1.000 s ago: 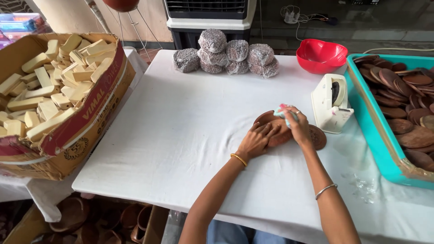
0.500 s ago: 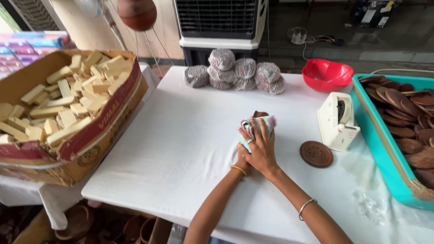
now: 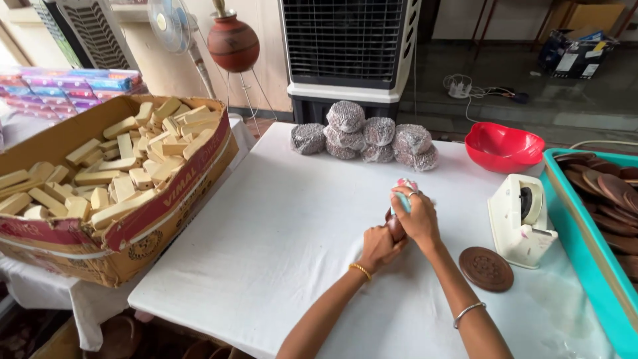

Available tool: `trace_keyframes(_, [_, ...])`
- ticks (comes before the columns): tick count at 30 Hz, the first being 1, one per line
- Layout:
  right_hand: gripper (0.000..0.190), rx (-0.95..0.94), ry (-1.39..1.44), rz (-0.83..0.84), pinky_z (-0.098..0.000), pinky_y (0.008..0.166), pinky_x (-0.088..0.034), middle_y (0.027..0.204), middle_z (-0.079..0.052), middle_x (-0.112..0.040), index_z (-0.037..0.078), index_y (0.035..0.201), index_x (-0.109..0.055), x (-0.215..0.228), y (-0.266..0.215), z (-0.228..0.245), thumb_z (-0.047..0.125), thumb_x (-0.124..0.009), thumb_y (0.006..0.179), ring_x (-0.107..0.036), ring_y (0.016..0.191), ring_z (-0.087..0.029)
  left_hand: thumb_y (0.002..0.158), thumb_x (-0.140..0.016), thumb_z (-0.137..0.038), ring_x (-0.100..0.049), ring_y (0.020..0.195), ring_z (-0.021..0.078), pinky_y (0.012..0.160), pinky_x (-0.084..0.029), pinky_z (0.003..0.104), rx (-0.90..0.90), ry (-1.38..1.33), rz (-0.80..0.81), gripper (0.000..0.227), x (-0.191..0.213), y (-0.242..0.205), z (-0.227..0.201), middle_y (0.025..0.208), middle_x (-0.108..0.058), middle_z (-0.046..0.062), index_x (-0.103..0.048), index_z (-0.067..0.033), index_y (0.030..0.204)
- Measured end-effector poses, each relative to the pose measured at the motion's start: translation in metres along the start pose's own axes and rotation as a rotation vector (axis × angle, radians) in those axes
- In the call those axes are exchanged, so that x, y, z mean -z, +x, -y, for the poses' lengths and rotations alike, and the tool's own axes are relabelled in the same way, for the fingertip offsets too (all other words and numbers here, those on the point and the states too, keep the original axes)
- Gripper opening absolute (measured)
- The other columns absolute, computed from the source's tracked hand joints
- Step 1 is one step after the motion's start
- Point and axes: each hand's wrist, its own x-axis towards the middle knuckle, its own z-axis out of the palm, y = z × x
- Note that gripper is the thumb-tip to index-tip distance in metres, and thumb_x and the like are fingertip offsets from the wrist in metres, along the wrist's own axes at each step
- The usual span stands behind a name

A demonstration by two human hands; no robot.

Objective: The recorder is polishing a small clay bowl using a cloth.

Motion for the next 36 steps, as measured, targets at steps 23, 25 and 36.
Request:
trace_keyframes(23, [0.041,-0.136,0.076,0.057,-0.0407,0.111,-0.046,0.131,-0.018,-0.069,0.007,0.119,-0.073,0.026,0.009,-0.080,0.038,-0.054,0.100,-0.063,0.127,-0.033,0.073,-0.075,-0.032,-0.071,0.085,0.0365,0.092,-0.056,0.046,-0.296,-0.075,-0.123,0.079,-0.009,-0.011,-0.026,0.096,-0.073,0.023,-0.056,0.0017,0.142])
trace_keyframes(25, [0.039,-0.033,-0.015,0.032,-0.0428,0.114,-0.046,0.133,-0.019,-0.067,0.007,0.119,-0.074,0.019,0.003,-0.068,0.034,-0.051,0.102,-0.061,0.130,-0.034,0.068,-0.077,-0.033,-0.071,0.087,0.0382,0.086,-0.056,0.045,-0.291,-0.058,-0.156,0.083,-0.014,-0.009,-0.023,0.101,-0.074,0.024,-0.055,-0.0007,0.141])
trace_keyframes(36, [0.067,0.344,-0.695,0.201,-0.0740,0.108,-0.020,0.163,-0.013,-0.032,0.022,0.143,-0.056,-0.036,-0.047,0.043,0.047,-0.071,0.082,-0.028,0.147,-0.037,0.101,-0.067,-0.025,-0.051,0.133,0.0432,0.108,-0.045,0.052,-0.176,-0.788,-0.140,0.059,-0.095,-0.017,0.066,0.149,-0.051,0.025,-0.044,-0.0073,0.153])
